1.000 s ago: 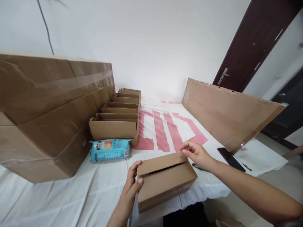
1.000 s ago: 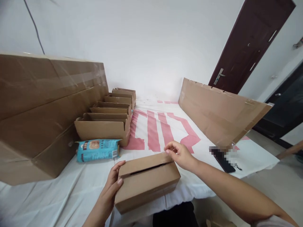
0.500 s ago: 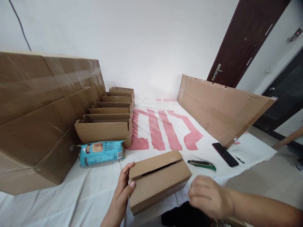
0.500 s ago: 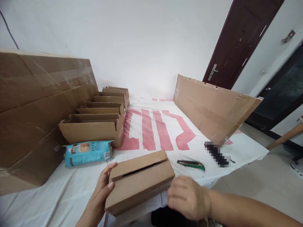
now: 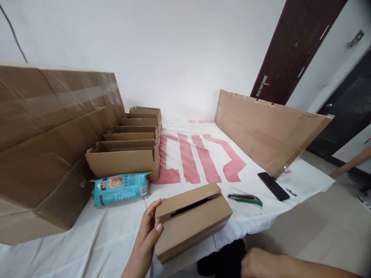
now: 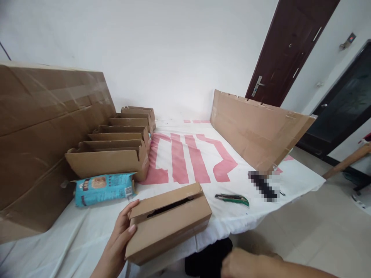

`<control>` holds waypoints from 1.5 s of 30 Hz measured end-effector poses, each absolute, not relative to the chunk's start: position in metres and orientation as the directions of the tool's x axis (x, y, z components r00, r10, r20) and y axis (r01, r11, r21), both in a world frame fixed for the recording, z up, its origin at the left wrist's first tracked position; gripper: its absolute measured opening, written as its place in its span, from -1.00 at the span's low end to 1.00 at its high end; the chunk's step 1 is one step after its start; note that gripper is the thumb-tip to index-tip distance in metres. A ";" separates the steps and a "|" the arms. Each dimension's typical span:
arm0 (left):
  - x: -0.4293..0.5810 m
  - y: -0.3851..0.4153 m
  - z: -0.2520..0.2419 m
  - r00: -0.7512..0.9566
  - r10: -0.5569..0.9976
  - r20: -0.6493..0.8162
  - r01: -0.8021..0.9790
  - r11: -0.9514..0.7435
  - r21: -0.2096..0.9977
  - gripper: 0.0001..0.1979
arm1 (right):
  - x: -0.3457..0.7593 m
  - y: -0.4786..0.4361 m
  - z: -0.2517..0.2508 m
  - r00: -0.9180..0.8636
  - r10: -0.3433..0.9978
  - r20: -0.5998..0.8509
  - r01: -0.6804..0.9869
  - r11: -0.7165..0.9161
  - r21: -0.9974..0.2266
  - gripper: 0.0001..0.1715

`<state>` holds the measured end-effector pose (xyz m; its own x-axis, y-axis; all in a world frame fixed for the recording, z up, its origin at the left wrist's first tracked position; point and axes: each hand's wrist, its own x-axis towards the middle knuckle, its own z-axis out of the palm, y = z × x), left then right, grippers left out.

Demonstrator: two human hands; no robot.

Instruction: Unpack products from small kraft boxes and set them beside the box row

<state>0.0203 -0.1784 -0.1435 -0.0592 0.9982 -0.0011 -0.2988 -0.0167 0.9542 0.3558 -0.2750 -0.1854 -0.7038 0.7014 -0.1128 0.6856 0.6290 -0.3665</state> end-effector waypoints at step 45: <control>0.011 -0.174 -0.153 0.020 0.979 0.202 -0.123 -0.198 0.972 -0.75 | 0.292 -0.156 -0.051 -0.477 0.877 0.062 0.722 0.432 -0.540 -0.75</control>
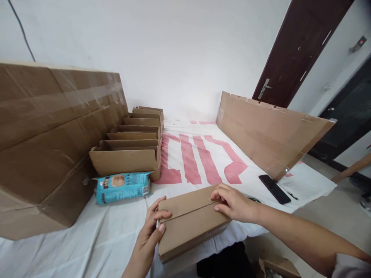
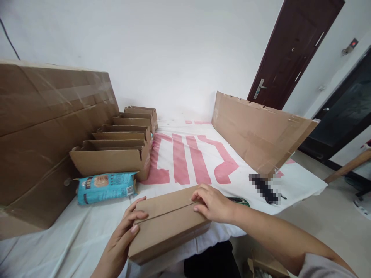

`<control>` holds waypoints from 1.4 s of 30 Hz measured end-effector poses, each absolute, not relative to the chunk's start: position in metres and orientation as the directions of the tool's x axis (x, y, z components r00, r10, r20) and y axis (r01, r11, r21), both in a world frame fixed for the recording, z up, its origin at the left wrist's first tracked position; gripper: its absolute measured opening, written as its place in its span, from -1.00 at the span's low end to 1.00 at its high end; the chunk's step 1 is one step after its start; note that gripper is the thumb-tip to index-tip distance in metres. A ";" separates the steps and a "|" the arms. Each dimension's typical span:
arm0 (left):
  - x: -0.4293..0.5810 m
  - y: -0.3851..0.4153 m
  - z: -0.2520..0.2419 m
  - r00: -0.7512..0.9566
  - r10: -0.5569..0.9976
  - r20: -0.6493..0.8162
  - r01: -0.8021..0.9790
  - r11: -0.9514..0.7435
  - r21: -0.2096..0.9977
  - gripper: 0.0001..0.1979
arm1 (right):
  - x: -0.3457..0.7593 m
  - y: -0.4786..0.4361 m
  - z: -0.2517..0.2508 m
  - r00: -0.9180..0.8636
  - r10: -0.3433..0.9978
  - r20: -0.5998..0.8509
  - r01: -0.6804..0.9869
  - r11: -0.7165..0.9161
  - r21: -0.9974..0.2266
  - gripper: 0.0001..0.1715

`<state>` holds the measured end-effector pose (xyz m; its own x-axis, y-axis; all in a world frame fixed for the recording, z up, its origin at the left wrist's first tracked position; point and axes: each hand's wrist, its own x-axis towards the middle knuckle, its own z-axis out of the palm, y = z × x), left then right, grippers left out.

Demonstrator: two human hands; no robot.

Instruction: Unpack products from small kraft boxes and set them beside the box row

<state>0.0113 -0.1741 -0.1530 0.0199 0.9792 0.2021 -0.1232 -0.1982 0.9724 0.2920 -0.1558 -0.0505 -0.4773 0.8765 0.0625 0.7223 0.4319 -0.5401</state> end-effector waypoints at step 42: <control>0.011 -0.172 -0.153 0.011 0.980 0.201 -0.090 -0.199 0.976 -0.69 | 0.308 -0.165 -0.043 -0.490 0.852 0.184 0.653 0.499 -0.570 -0.94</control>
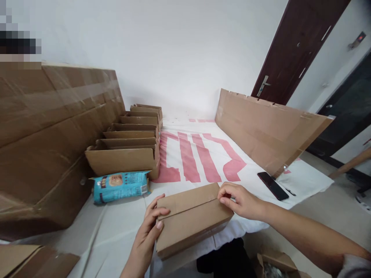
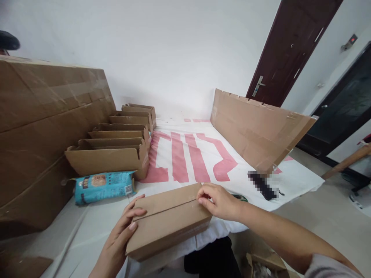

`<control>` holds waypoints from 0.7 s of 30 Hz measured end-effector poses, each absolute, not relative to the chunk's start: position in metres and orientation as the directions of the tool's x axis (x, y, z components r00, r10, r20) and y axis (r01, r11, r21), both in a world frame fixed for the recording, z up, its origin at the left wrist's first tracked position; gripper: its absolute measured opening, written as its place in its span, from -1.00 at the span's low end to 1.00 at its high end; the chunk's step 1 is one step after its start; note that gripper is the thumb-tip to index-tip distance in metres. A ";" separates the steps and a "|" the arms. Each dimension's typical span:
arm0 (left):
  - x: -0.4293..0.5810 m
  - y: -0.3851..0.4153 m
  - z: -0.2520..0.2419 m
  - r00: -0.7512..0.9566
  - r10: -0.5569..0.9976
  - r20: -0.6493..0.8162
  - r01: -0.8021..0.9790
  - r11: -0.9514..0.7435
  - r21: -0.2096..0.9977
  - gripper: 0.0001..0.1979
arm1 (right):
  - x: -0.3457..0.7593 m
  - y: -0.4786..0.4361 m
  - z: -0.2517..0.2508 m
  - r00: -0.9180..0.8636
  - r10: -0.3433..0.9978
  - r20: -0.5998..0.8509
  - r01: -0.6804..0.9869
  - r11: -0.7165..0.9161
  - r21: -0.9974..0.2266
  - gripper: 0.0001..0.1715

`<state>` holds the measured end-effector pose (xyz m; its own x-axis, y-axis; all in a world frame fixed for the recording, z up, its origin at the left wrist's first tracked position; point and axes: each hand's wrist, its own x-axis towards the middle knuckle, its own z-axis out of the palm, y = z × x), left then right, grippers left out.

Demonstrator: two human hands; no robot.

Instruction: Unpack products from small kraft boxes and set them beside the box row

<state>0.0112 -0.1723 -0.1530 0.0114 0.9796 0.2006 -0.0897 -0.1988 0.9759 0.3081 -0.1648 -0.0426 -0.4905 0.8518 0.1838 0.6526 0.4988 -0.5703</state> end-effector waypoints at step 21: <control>0.011 -0.173 -0.151 0.018 0.978 0.207 -0.053 -0.206 0.977 -0.65 | 0.296 -0.158 -0.050 -0.554 0.773 0.310 0.556 0.620 -0.553 -0.82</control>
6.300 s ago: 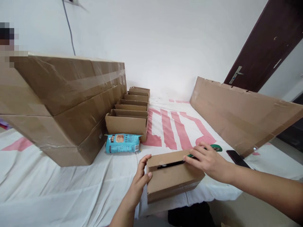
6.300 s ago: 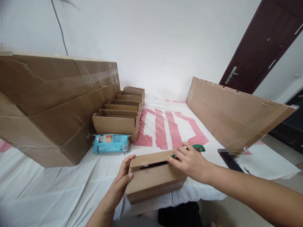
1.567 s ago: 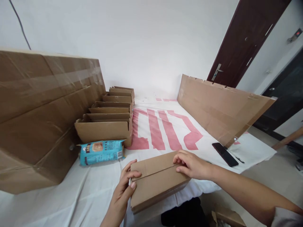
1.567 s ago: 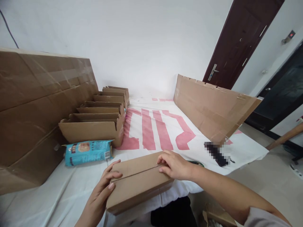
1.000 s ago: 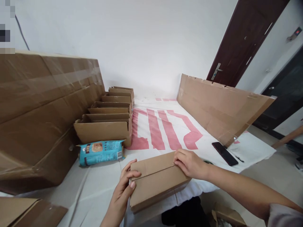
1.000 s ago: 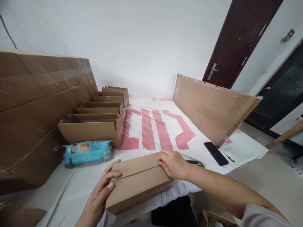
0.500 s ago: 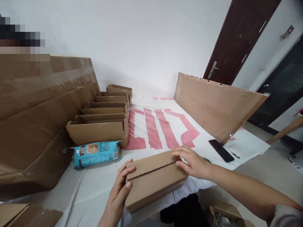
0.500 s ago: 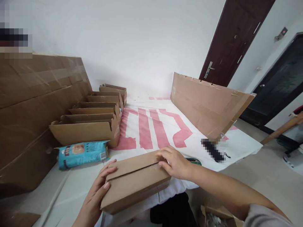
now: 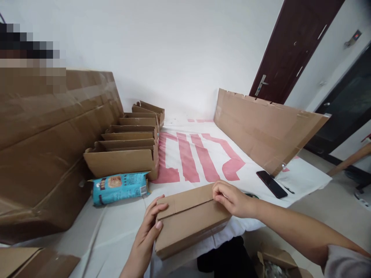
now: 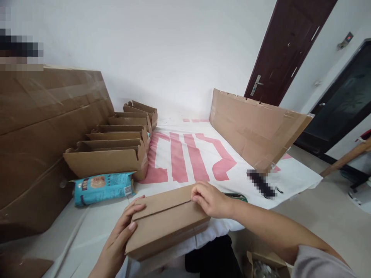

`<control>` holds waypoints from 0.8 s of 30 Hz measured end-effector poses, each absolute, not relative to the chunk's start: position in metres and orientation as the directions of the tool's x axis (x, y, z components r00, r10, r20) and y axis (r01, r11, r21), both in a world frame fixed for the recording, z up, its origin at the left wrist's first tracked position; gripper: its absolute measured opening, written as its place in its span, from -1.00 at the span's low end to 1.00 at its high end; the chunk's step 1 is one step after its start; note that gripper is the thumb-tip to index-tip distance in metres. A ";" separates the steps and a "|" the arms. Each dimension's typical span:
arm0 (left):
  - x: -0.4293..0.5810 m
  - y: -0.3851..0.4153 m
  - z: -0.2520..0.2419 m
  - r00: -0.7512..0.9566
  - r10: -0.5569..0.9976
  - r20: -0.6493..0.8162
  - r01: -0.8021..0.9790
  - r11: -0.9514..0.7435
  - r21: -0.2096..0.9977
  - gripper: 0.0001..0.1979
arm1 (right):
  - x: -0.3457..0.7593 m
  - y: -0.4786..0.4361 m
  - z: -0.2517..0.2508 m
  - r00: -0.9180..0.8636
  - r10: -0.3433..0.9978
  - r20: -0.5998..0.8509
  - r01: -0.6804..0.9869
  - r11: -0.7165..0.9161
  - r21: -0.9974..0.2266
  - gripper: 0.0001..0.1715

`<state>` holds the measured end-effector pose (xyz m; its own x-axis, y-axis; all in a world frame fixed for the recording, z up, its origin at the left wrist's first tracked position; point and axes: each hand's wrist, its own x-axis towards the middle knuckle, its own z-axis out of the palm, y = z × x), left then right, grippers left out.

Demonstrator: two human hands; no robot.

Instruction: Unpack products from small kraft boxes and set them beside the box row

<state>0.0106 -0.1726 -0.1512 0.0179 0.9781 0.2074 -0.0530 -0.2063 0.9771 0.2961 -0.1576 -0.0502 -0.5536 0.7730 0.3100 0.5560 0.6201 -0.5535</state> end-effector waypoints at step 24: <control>-0.001 -0.176 -0.156 -0.077 0.841 0.536 0.300 -0.493 0.817 -0.65 | 0.382 -0.329 -0.316 0.020 0.931 -0.365 0.973 -0.102 -0.208 -0.55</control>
<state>-0.0008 -0.1760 -0.1556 -0.0771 0.8409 0.5357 0.3002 -0.4928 0.8168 0.3816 -0.3291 -0.3156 0.0196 0.9310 -0.3645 0.9727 -0.1020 -0.2082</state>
